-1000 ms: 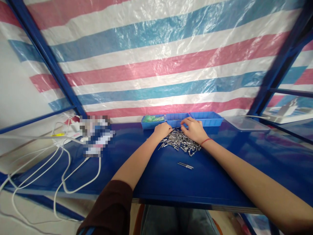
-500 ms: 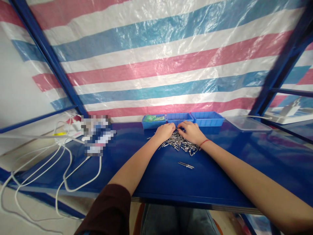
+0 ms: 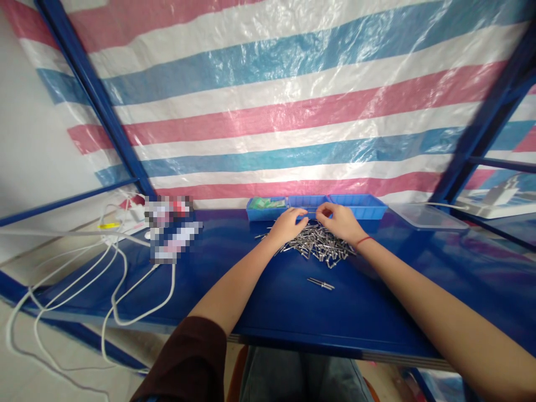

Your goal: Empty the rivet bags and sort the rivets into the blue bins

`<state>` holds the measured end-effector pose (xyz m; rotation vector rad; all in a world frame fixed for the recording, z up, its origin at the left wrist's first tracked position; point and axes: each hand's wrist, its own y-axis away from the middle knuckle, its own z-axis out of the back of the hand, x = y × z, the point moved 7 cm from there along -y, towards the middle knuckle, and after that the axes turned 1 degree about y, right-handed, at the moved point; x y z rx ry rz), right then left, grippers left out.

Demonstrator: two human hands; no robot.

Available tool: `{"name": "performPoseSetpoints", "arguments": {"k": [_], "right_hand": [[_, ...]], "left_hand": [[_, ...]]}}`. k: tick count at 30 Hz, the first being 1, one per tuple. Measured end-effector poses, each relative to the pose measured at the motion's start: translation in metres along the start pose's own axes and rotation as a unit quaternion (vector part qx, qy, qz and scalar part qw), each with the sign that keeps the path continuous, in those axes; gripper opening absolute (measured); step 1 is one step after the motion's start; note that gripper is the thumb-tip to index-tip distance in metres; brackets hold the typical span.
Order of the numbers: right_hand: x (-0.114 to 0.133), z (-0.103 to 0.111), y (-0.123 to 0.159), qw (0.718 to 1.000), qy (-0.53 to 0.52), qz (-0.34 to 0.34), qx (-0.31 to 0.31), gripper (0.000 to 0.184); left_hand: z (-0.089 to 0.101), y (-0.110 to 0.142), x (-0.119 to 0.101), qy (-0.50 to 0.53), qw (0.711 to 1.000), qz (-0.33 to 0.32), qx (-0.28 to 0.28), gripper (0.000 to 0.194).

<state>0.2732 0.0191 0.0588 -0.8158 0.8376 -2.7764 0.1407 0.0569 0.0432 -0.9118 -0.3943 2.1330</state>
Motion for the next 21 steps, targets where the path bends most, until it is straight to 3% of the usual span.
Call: {"name": "performPoseSetpoints", "arguments": {"k": [4,8,13,21], "right_hand": [[-0.001,-0.003,-0.002,0.983,-0.178,-0.045,0.015,0.021],[0.002,-0.011,0.001,0.954,-0.285,-0.089,0.03,0.024],[0.001,-0.02,0.006,0.924,-0.35,-0.148,0.045,0.028],[0.004,-0.026,0.009,0.894,-0.409,-0.164,0.075,0.031]], "left_hand": [[0.01,-0.005,-0.002,0.105,0.992,0.034,-0.054,0.021],[0.017,-0.008,-0.005,0.152,0.984,0.038,-0.082,0.016],[0.018,-0.008,-0.009,0.181,0.979,0.026,-0.091,0.011],[0.022,-0.006,-0.013,0.158,0.981,-0.005,-0.108,0.013]]}}
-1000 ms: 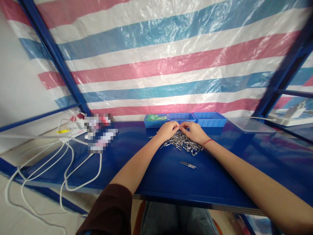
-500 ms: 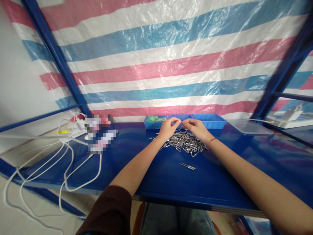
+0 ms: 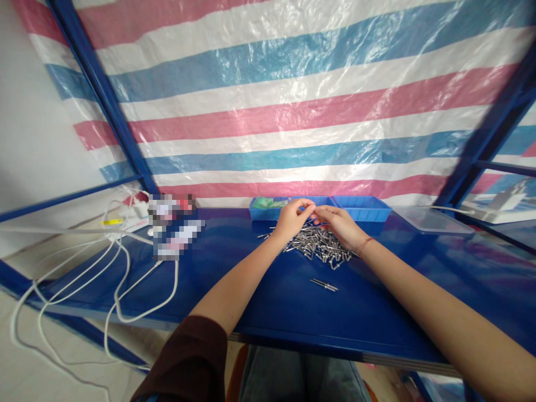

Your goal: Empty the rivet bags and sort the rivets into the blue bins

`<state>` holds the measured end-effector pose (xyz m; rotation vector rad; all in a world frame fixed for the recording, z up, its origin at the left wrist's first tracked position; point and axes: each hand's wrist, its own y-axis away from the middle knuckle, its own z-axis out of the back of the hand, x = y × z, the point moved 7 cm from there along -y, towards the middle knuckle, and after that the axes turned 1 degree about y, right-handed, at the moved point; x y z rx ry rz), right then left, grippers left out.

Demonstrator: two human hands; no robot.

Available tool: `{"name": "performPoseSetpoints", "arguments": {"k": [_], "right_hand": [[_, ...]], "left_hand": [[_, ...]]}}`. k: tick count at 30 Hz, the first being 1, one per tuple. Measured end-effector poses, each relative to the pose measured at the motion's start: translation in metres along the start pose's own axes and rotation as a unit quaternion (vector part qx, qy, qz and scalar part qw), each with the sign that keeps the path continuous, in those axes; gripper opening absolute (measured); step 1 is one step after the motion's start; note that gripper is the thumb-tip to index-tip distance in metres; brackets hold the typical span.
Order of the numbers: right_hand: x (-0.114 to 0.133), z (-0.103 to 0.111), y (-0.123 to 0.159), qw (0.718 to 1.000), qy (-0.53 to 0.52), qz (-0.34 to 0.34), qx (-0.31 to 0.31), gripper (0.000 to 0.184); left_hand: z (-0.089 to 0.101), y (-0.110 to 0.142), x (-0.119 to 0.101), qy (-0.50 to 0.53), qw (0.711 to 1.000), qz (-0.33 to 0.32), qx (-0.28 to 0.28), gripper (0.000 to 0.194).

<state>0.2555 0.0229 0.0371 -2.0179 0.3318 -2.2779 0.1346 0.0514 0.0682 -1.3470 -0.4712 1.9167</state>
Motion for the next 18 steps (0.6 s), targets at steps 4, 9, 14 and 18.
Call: {"name": "performPoseSetpoints", "arguments": {"k": [4,9,14,18], "right_hand": [[0.001,0.004,0.0,0.999,-0.003,0.012,-0.029,0.031],[0.006,0.009,-0.003,0.997,-0.006,0.05,-0.065,0.041],[0.013,0.01,-0.001,0.992,0.061,0.086,-0.066,0.04],[0.02,0.007,0.003,0.967,0.203,0.144,-0.054,0.036]], "left_hand": [[0.002,0.0,0.002,-0.01,1.0,0.005,-0.011,0.014],[0.002,0.0,0.01,-0.017,1.0,0.021,-0.009,0.016],[-0.004,0.003,0.019,-0.027,0.997,0.058,0.052,0.019],[-0.011,0.007,0.022,-0.06,0.988,0.064,0.127,0.028]]}}
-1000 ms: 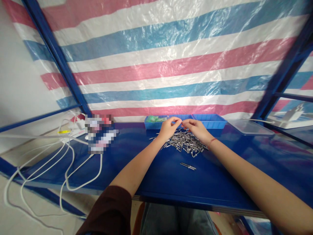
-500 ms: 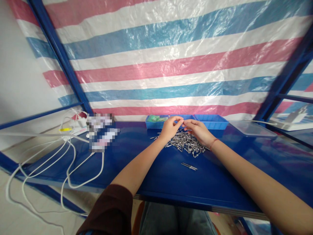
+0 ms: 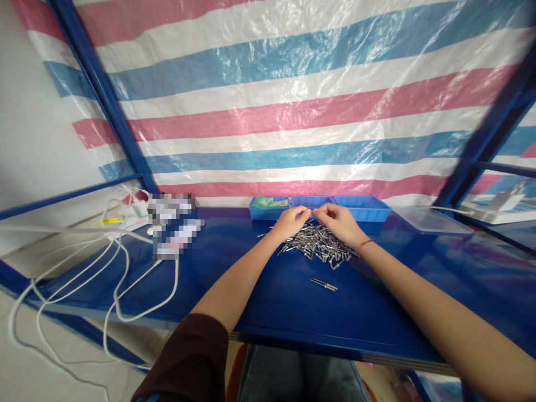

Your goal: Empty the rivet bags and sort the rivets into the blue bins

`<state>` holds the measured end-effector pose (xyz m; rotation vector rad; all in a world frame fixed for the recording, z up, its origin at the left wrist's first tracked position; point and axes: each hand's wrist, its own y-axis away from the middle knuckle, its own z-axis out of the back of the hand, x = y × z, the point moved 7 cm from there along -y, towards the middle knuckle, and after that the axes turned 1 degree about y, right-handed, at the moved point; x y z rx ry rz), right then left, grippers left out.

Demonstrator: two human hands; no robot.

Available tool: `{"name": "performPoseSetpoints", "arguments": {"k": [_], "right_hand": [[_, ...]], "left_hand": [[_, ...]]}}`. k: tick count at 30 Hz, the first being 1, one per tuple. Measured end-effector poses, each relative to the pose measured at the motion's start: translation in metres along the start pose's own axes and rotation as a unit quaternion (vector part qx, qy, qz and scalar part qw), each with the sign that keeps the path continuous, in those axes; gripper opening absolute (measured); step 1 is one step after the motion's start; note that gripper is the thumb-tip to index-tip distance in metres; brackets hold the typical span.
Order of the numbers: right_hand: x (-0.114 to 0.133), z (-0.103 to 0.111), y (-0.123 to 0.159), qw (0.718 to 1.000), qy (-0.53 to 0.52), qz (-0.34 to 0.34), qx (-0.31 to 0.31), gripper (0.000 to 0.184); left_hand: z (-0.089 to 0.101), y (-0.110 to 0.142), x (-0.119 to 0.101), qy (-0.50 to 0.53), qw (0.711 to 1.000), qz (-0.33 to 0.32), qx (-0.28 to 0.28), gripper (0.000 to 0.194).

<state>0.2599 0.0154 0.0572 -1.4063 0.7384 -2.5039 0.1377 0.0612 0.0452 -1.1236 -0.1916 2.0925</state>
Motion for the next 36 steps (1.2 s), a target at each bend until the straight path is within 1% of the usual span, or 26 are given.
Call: {"name": "performPoseSetpoints", "arguments": {"k": [2,5,7,9,12,16,19,21,23,26,28,32,34,36], "right_hand": [[-0.004,0.003,-0.002,0.999,0.049,-0.004,-0.02,0.036],[-0.015,0.018,-0.012,0.988,0.107,-0.036,-0.108,0.032],[-0.019,0.026,-0.023,0.974,0.164,-0.043,-0.15,0.028],[-0.021,0.026,-0.037,0.959,0.237,-0.043,-0.152,0.027],[-0.026,0.02,-0.058,0.937,0.32,-0.044,-0.133,0.028],[-0.031,0.014,-0.072,0.927,0.352,-0.045,-0.124,0.029],[-0.032,0.018,-0.067,0.923,0.361,-0.042,-0.123,0.032],[-0.033,0.023,-0.056,0.922,0.366,-0.038,-0.123,0.031],[-0.033,0.027,-0.042,0.922,0.368,-0.026,-0.121,0.029],[-0.033,0.031,-0.023,0.932,0.344,0.005,-0.116,0.026],[-0.035,0.031,-0.016,0.942,0.317,0.013,-0.113,0.025],[-0.035,0.029,-0.014,0.954,0.271,0.008,-0.127,0.023],[-0.029,0.026,-0.014,0.957,0.259,0.026,-0.129,0.023],[-0.02,0.019,-0.012,0.957,0.258,0.061,-0.116,0.022]], "left_hand": [[-0.001,0.0,0.002,-0.021,1.0,0.008,0.013,0.03],[0.006,0.0,0.005,-0.073,0.997,0.021,-0.025,0.03],[0.012,0.0,0.006,-0.119,0.992,0.016,-0.048,0.028],[0.015,0.001,0.007,-0.166,0.985,0.004,-0.047,0.026],[0.015,0.004,0.01,-0.233,0.972,-0.009,-0.019,0.025],[0.013,0.006,0.012,-0.303,0.952,-0.028,0.027,0.024],[0.009,0.006,0.011,-0.326,0.942,-0.045,0.06,0.025],[0.006,0.007,0.011,-0.329,0.94,-0.049,0.074,0.026],[0.004,0.007,0.014,-0.33,0.94,-0.039,0.082,0.025],[0.003,0.007,0.02,-0.327,0.941,-0.005,0.09,0.027],[0.002,0.008,0.023,-0.316,0.944,0.019,0.096,0.028],[0.001,0.008,0.022,-0.294,0.949,0.055,0.101,0.028],[-0.002,0.009,0.021,-0.277,0.95,0.081,0.115,0.027],[-0.004,0.01,0.02,-0.265,0.95,0.106,0.127,0.027]]}}
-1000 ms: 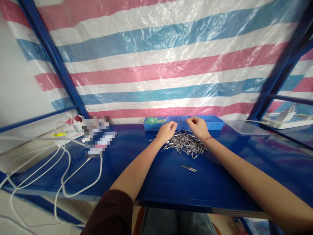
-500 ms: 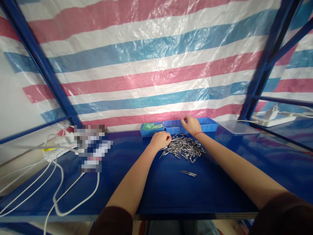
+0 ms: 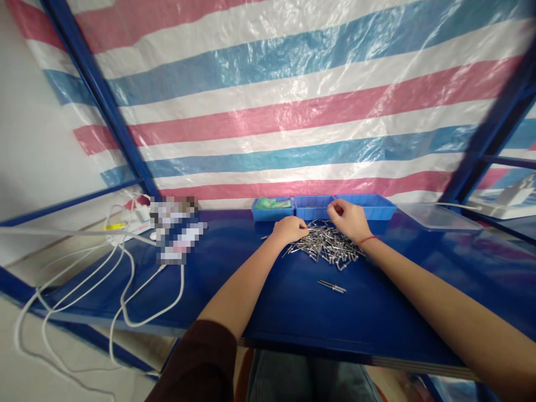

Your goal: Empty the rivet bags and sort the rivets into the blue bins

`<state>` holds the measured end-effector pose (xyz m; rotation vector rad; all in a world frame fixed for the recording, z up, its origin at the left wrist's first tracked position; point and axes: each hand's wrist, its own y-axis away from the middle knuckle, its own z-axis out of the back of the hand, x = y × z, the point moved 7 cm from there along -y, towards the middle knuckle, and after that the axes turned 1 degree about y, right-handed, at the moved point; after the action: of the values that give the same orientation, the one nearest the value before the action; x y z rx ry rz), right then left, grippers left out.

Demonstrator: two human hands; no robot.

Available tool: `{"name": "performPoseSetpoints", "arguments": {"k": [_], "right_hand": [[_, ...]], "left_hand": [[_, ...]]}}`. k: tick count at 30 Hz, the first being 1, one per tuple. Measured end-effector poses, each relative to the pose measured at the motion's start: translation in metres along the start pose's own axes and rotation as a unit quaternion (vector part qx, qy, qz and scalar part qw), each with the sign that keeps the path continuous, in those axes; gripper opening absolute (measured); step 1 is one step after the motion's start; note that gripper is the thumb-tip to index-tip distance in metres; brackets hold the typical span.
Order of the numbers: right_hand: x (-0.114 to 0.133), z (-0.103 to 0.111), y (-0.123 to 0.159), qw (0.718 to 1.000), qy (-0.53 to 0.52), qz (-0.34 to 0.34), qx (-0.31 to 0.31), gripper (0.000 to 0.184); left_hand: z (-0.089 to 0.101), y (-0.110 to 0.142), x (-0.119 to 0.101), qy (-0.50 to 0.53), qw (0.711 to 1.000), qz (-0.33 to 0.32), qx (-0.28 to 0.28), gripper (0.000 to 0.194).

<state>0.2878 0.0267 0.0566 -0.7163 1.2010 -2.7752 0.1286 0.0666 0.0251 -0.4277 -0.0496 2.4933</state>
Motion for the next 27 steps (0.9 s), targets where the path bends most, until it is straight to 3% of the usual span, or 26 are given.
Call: {"name": "performPoseSetpoints", "arguments": {"k": [7,14,27], "right_hand": [[0.04,-0.002,0.015,0.989,0.036,0.142,0.03,0.02],[0.064,-0.016,0.033,0.967,0.082,0.227,0.08,0.023],[0.069,-0.022,0.038,0.963,0.091,0.23,0.103,0.023]], "left_hand": [[0.0,0.005,-0.007,-0.025,1.0,0.016,-0.008,0.027],[-0.006,0.004,-0.011,-0.043,0.999,0.003,-0.007,0.034],[-0.006,0.005,-0.015,-0.05,0.998,0.016,0.023,0.028]]}}
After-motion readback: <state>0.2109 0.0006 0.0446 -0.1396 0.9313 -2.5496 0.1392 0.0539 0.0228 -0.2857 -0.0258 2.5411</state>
